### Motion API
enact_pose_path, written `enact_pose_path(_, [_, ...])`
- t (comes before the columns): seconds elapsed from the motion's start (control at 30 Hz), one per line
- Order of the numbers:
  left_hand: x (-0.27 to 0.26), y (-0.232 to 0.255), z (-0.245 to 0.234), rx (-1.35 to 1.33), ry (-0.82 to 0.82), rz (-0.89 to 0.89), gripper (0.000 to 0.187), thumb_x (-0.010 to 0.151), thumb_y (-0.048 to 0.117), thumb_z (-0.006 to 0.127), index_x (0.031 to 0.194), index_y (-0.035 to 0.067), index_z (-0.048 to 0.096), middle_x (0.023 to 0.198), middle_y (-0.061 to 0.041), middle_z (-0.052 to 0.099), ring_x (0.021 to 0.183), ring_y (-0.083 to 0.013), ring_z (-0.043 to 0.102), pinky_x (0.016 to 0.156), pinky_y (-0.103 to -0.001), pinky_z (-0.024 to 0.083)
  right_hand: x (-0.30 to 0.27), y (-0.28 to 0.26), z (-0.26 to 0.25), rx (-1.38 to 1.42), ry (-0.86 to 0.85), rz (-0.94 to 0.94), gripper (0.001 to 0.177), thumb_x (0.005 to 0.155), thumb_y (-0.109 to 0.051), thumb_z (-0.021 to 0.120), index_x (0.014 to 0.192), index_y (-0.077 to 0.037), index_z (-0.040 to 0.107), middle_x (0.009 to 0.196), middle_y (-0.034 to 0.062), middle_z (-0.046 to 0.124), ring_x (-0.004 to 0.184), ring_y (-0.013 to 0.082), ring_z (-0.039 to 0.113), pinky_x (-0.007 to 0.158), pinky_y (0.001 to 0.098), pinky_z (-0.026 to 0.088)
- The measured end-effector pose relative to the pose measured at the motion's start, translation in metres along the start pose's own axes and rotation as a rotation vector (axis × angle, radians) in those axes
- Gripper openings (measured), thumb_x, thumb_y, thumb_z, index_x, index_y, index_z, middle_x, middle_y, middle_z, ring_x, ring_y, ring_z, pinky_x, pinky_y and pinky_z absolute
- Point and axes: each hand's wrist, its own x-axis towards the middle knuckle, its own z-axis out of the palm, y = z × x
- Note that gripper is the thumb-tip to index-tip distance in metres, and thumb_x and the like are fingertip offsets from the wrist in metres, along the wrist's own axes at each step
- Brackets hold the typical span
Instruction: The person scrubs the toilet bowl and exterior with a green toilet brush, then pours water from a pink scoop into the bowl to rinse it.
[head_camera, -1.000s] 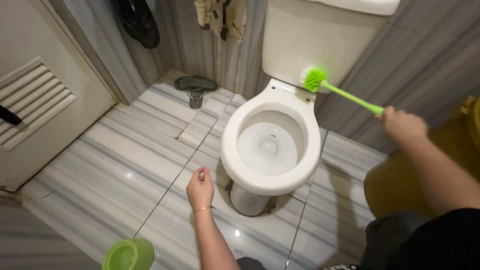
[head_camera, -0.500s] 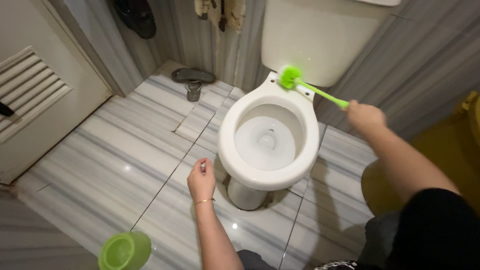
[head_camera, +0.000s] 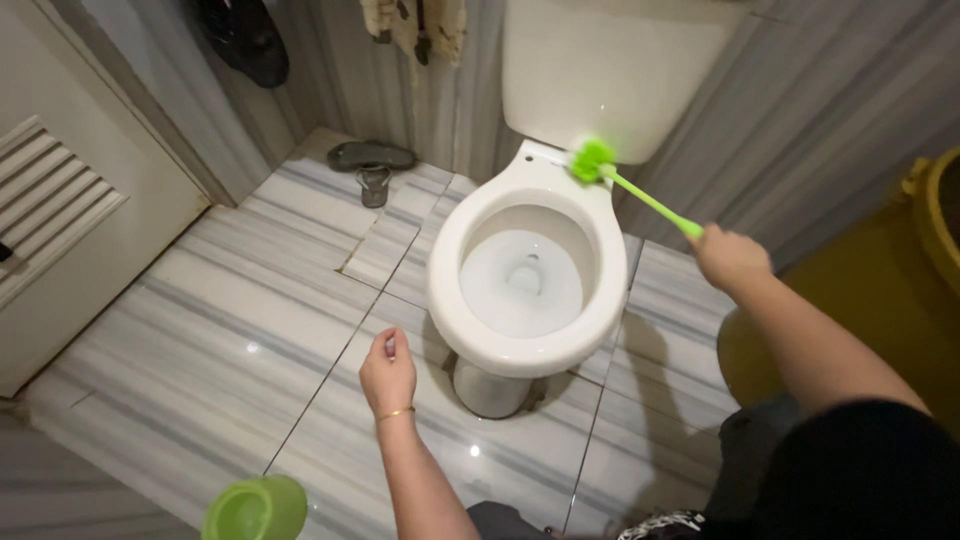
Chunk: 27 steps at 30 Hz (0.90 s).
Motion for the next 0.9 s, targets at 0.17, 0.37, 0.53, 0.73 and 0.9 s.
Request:
enact_pose_path(0.17, [0.0, -0.004, -0.009, 0.006, -0.001, -0.028, 0.036, 0.097, 0.04, 0.059, 0.113, 0.011, 0.074, 0.096, -0.014, 0.077, 0.087, -0.0323, 0.072, 0.08, -0.041, 0.055, -0.01, 0.029, 0.018, -0.043, -0.001, 0.022, 0.056, 0.108, -0.055, 0.038, 0.12, -0.005, 0.061, 0.112, 0.0259, 0.073, 0.106, 0.0456, 0.07, 0.088, 0.0557, 0.055])
enact_pose_path(0.37, [-0.001, 0.004, 0.001, -0.039, 0.02, 0.028, 0.037, 0.095, 0.04, 0.061, 0.114, 0.011, 0.074, 0.095, -0.016, 0.077, 0.088, -0.0325, 0.073, 0.08, -0.041, 0.055, 0.004, -0.009, 0.02, -0.009, -0.016, -0.021, 0.056, 0.109, -0.052, 0.04, 0.12, -0.002, 0.062, 0.114, 0.0257, 0.073, 0.105, 0.046, 0.07, 0.088, 0.0557, 0.056])
enact_pose_path(0.53, [-0.006, 0.014, 0.008, -0.058, 0.006, 0.048, 0.035, 0.096, 0.039, 0.061, 0.113, 0.011, 0.075, 0.093, -0.015, 0.076, 0.085, -0.0311, 0.072, 0.078, -0.04, 0.055, 0.014, -0.062, 0.013, 0.08, -0.042, -0.032, 0.056, 0.107, -0.052, 0.042, 0.121, -0.002, 0.063, 0.115, 0.0246, 0.072, 0.106, 0.0435, 0.07, 0.088, 0.0554, 0.055])
enact_pose_path(0.73, [-0.01, 0.024, 0.011, -0.073, -0.025, 0.023, 0.035, 0.095, 0.039, 0.062, 0.113, 0.011, 0.074, 0.09, -0.014, 0.076, 0.082, -0.0293, 0.073, 0.077, -0.039, 0.056, 0.036, -0.101, -0.016, -0.063, 0.159, -0.234, 0.058, 0.106, -0.055, 0.044, 0.114, -0.001, 0.064, 0.102, 0.0237, 0.075, 0.097, 0.0422, 0.073, 0.081, 0.0523, 0.058])
enact_pose_path(0.9, [-0.003, 0.019, 0.013, -0.04, -0.01, 0.056, 0.035, 0.095, 0.039, 0.061, 0.113, 0.011, 0.075, 0.092, -0.014, 0.077, 0.084, -0.0294, 0.073, 0.078, -0.04, 0.056, 0.054, -0.082, -0.064, -0.135, 0.281, -0.249, 0.056, 0.108, -0.054, 0.04, 0.113, -0.002, 0.062, 0.097, 0.0228, 0.075, 0.09, 0.042, 0.074, 0.069, 0.0554, 0.059])
